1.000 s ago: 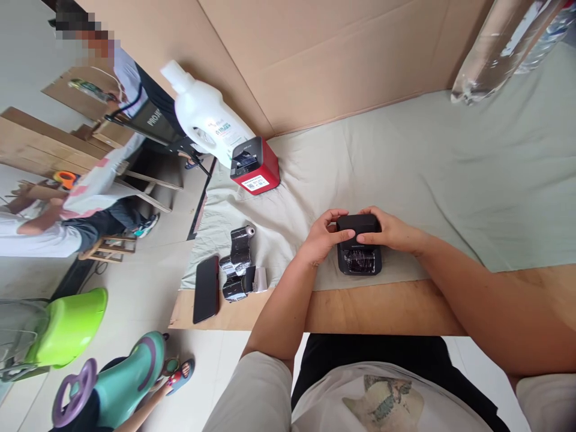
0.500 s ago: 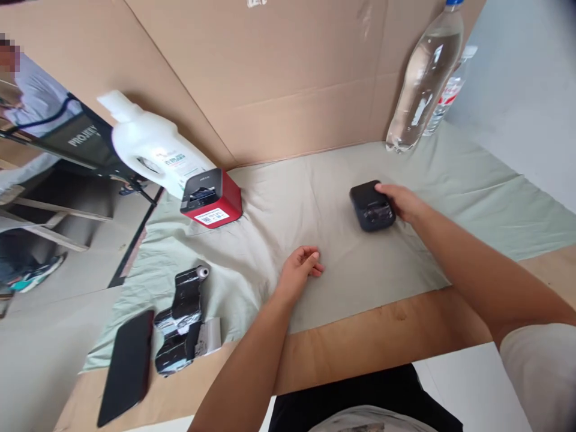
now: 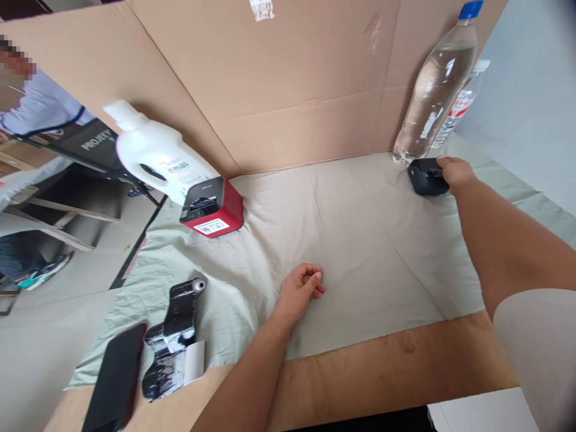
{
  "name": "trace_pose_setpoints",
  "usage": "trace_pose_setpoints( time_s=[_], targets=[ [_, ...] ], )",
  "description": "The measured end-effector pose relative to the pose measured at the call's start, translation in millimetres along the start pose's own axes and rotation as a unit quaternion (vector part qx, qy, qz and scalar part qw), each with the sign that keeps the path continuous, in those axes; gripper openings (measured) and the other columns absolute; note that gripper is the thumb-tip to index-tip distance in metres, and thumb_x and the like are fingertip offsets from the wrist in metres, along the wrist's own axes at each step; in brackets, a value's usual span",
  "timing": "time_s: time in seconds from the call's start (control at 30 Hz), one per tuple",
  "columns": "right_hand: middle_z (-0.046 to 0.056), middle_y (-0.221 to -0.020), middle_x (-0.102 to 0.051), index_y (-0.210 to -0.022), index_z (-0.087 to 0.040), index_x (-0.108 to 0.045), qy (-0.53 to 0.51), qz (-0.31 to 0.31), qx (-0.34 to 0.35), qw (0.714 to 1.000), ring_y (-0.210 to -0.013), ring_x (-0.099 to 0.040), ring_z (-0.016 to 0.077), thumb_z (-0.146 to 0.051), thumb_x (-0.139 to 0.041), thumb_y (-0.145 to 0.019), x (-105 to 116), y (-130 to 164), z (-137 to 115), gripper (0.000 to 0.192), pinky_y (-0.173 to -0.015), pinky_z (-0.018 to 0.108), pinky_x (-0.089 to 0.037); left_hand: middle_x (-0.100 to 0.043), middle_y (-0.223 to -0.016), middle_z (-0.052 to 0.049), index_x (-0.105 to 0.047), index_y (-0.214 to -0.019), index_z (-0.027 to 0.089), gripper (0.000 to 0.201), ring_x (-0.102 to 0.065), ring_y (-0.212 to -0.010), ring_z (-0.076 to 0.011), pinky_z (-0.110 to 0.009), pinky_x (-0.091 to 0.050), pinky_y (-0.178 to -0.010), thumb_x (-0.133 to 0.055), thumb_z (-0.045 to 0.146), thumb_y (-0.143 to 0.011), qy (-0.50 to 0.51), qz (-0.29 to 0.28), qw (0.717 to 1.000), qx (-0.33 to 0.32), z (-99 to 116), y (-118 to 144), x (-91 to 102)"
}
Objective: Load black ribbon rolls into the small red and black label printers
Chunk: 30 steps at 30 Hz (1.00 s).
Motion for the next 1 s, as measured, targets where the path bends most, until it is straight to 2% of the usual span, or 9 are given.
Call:
trace_pose_setpoints(
  time_s=[0.17, 0.27, 0.5, 0.57, 0.63, 0.7, 0.77, 0.87, 1.0],
  targets=[
    [0.006, -0.148, -0.053, -0.126, -0.03, -0.059, 0.151, 0.07, 0.207, 0.964, -0.149, -0.023, 0.0442, -0.058, -0.065, -0.083, -10.6, 42.5, -26.7, 0.052, -0.124, 0.065, -0.01, -0.064, -0.061, 0.0, -0.059, -0.086, 0.019, 0.025, -0.06, -0.057, -0.0129, -0.026, -0.048, -0.06, -0.07, 0.04, -0.079, 0.023, 0.0, 1.0, 0.0, 1.9, -0.2, -4.3],
    [0.002, -0.155, -0.045, -0.136, -0.033, -0.053, 0.172, -0.038, 0.344, 0.922, -0.15, -0.02, 0.0435, -0.065, -0.051, -0.088, -54.5, 103.3, -38.0, 0.057, -0.124, 0.066, -0.01, -0.062, -0.062, 0.001, -0.061, -0.084, 0.02, 0.017, -0.059, -0.055, -0.0129, -0.026, -0.045, -0.059, -0.065, 0.036, -0.082, -0.018, -0.011, 1.0, -0.01, 6.0, 1.1, -5.0],
    [0.012, -0.157, -0.043, -0.144, -0.021, -0.051, 0.343, -0.332, 0.434, 0.764, -0.149, -0.033, 0.0371, -0.064, -0.04, -0.089, -160.5, 281.5, -5.0, 0.071, -0.121, 0.059, -0.026, -0.06, -0.061, -0.002, -0.063, -0.063, 0.021, 0.029, -0.059, -0.064, -0.0202, -0.031, -0.045, -0.066, -0.062, 0.042, -0.083, -0.328, -0.13, 0.935, -0.047, 26.2, 13.7, -6.0],
    [0.011, -0.16, -0.039, -0.148, -0.021, -0.048, 0.369, -0.344, 0.449, 0.737, -0.15, -0.031, 0.034, -0.064, -0.035, -0.091, -166.8, 303.3, 1.5, 0.072, -0.122, 0.056, -0.025, -0.066, -0.072, -0.004, -0.067, -0.07, 0.021, 0.025, -0.063, -0.072, -0.0225, -0.033, -0.048, -0.073, -0.066, 0.043, -0.082, -0.331, -0.082, 0.938, -0.065, 42.9, 5.0, 17.0],
    [0.012, -0.161, -0.037, -0.149, -0.02, -0.047, 0.381, -0.335, 0.456, 0.731, -0.15, -0.031, 0.0323, -0.064, -0.032, -0.093, -165.8, 308.9, 2.7, 0.073, -0.123, 0.053, -0.025, -0.069, -0.099, -0.009, -0.071, -0.09, 0.02, 0.02, -0.064, -0.094, -0.0262, -0.036, -0.049, -0.088, -0.071, 0.037, -0.079, -0.324, 0.106, 0.931, -0.129, 73.6, -8.3, 66.1],
    [0.012, -0.16, -0.038, -0.149, -0.02, -0.047, 0.384, -0.329, 0.46, 0.73, -0.15, -0.032, 0.032, -0.064, -0.031, -0.093, -163.3, 307.5, 1.4, 0.073, -0.122, 0.052, -0.026, -0.058, -0.13, -0.015, -0.065, -0.118, 0.02, 0.048, -0.051, -0.126, -0.0325, -0.043, -0.039, -0.108, -0.078, 0.032, -0.073, -0.354, 0.317, 0.861, -0.181, 106.9, -16.2, 124.9],
    [0.011, -0.16, -0.039, -0.149, -0.022, -0.047, 0.38, -0.325, 0.464, 0.731, -0.149, -0.034, 0.0321, -0.064, -0.031, -0.093, -161.7, 305.4, -0.1, 0.072, -0.121, 0.053, -0.028, -0.037, -0.152, -0.016, -0.053, -0.136, 0.023, 0.076, -0.029, -0.144, -0.039, -0.052, -0.026, -0.117, -0.084, 0.035, -0.068, -0.391, 0.429, 0.798, -0.16, 131.5, -26.2, 176.5],
    [0.01, -0.159, -0.041, -0.148, -0.025, -0.048, 0.374, -0.32, 0.466, 0.735, -0.148, -0.036, 0.0319, -0.064, -0.031, -0.092, -161.3, 305.3, -0.5, 0.07, -0.12, 0.053, -0.03, -0.023, -0.161, -0.011, -0.049, -0.141, 0.031, 0.084, -0.01, -0.15, -0.0458, -0.061, -0.02, -0.118, -0.082, 0.053, -0.067, -0.405, 0.43, 0.805, -0.062, 148.2, -49.3, 226.9],
    [0.01, -0.158, -0.042, -0.149, -0.025, -0.048, 0.367, -0.321, 0.46, 0.742, -0.148, -0.036, 0.0322, -0.063, -0.034, -0.092, -161.4, 307.3, -0.3, 0.069, -0.12, 0.052, -0.03, -0.019, -0.163, -0.011, -0.048, -0.142, 0.035, 0.089, -0.013, -0.147, -0.0491, -0.067, -0.024, -0.113, -0.076, 0.068, -0.065, -0.354, 0.407, 0.841, 0.039, 140.4, -71.2, 242.4]
  ],
)
Point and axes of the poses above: each hand's wrist, its own y-axis away from the middle knuckle, its own x-axis out of the back of the hand, z = x × y, the point moved 5 cm from there along -y, towards the middle knuckle
